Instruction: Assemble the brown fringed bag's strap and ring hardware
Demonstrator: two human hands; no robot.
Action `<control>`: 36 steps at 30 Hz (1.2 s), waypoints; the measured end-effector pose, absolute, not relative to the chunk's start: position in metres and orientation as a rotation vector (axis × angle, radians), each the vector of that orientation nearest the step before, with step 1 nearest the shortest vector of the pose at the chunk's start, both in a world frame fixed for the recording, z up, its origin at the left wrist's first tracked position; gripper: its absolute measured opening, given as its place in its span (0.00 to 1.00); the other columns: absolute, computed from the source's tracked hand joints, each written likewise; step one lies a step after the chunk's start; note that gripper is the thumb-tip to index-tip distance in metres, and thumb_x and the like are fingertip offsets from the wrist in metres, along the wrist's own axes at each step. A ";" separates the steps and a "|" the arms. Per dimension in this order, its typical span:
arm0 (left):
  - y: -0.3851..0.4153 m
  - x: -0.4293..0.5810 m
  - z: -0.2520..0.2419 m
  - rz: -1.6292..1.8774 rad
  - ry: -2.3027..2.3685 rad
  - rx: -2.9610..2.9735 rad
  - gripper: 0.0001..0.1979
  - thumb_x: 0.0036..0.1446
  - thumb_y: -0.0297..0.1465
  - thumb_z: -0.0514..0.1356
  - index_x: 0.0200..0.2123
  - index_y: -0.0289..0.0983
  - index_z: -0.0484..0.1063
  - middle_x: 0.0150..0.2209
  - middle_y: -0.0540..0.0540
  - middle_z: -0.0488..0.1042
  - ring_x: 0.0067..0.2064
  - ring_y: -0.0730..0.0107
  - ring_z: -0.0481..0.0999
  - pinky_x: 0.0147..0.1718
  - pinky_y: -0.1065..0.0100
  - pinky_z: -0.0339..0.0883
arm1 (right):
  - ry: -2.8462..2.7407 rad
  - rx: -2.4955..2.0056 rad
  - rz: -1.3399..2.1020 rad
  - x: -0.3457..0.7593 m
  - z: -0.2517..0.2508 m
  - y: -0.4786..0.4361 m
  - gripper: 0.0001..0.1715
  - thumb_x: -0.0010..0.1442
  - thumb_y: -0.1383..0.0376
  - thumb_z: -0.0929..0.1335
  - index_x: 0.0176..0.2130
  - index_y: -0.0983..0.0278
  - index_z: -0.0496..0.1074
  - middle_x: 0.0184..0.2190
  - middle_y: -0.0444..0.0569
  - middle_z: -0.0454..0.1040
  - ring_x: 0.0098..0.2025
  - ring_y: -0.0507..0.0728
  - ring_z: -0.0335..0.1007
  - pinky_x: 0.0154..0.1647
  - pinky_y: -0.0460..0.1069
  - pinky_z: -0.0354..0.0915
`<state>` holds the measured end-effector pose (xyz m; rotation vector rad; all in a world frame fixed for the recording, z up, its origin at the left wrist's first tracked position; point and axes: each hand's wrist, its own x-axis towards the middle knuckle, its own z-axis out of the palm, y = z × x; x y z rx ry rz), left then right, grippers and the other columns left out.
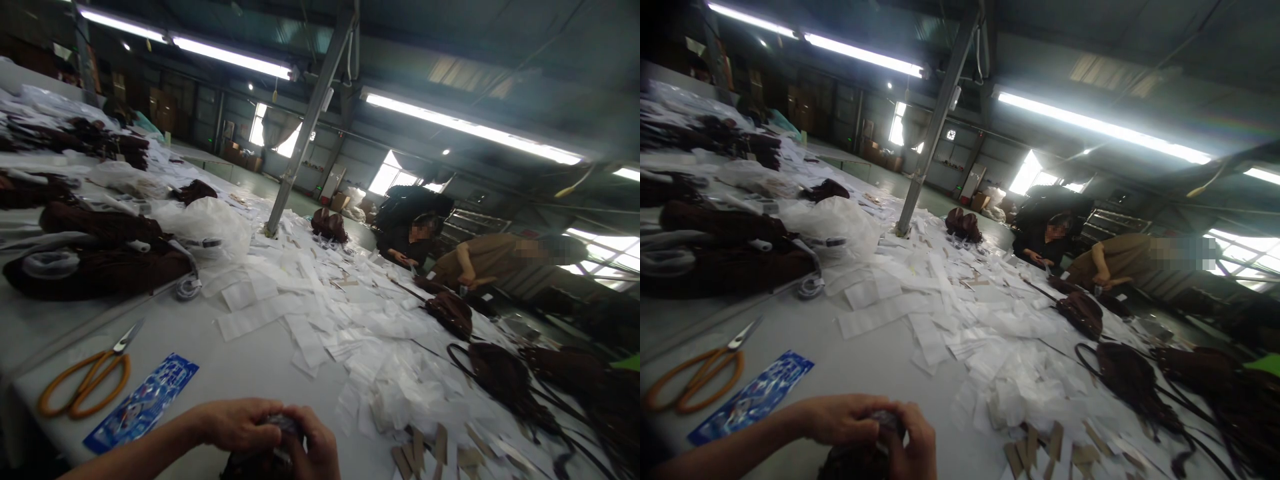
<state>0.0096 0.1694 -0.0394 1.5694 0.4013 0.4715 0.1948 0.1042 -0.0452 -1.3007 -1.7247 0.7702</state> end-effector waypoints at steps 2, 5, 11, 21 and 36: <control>0.167 0.011 -0.034 0.448 0.398 1.644 0.16 0.58 0.38 0.56 0.47 0.40 0.73 0.39 0.48 0.74 0.38 0.65 0.69 0.37 0.70 0.64 | -1.693 -1.316 0.808 0.195 -0.042 0.104 0.17 0.52 0.73 0.67 0.41 0.58 0.76 0.36 0.44 0.78 0.39 0.56 0.74 0.42 0.47 0.67; 0.165 0.011 -0.032 0.390 0.438 1.623 0.13 0.58 0.36 0.55 0.42 0.39 0.73 0.32 0.51 0.70 0.33 0.69 0.66 0.30 0.73 0.61 | -1.700 -1.396 0.903 0.196 -0.034 0.103 0.14 0.54 0.69 0.69 0.42 0.58 0.76 0.39 0.46 0.79 0.42 0.59 0.74 0.46 0.50 0.67; 0.175 0.009 -0.040 0.212 0.383 1.603 0.09 0.52 0.35 0.60 0.34 0.37 0.74 0.24 0.54 0.63 0.26 0.74 0.59 0.23 0.74 0.52 | -1.919 -1.371 0.979 0.207 -0.012 0.096 0.22 0.52 0.68 0.71 0.47 0.54 0.76 0.41 0.45 0.79 0.43 0.60 0.74 0.48 0.53 0.66; 0.179 0.018 -0.042 0.177 0.387 1.661 0.20 0.58 0.48 0.54 0.39 0.37 0.74 0.25 0.54 0.61 0.25 0.74 0.56 0.22 0.73 0.51 | -1.348 -1.211 1.314 0.196 -0.017 0.100 0.16 0.51 0.56 0.74 0.38 0.63 0.80 0.34 0.50 0.80 0.39 0.60 0.75 0.42 0.52 0.68; 0.176 0.021 -0.072 0.277 0.474 1.238 0.23 0.55 0.49 0.58 0.33 0.31 0.74 0.21 0.46 0.75 0.18 0.75 0.65 0.17 0.75 0.53 | -1.697 -1.580 1.009 0.213 -0.006 0.109 0.27 0.43 0.67 0.76 0.46 0.60 0.76 0.43 0.49 0.76 0.46 0.62 0.70 0.48 0.53 0.63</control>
